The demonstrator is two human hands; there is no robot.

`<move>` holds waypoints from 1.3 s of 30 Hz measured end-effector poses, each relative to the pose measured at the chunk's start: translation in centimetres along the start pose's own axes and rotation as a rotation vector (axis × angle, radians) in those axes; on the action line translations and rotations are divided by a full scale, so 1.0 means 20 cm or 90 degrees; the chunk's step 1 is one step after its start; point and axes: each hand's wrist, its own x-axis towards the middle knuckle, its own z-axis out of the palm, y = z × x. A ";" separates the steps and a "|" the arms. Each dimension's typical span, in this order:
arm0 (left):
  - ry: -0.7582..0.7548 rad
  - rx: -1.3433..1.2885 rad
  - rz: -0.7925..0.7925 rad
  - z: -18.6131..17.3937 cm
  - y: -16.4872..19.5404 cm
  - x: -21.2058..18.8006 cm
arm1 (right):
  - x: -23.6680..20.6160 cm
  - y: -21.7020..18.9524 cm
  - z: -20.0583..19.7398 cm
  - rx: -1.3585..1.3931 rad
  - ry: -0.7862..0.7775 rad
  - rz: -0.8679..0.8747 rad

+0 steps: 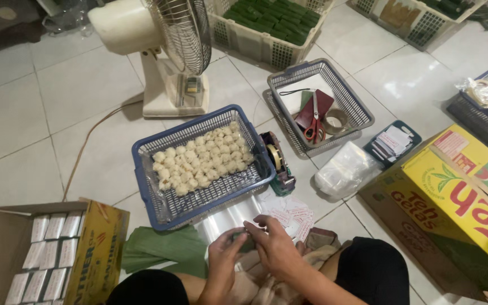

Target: The person sits on the floor and wraps white bundles in pieces of green leaf, folding the leaf around each bundle by hand. The person places the wrapped bundles into a cardboard box beside them and reaches into a basket for more bundles.

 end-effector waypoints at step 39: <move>-0.021 0.034 0.328 0.26 0.17 -0.17 | 0.19 0.70 -0.10 0.079 0.255 0.470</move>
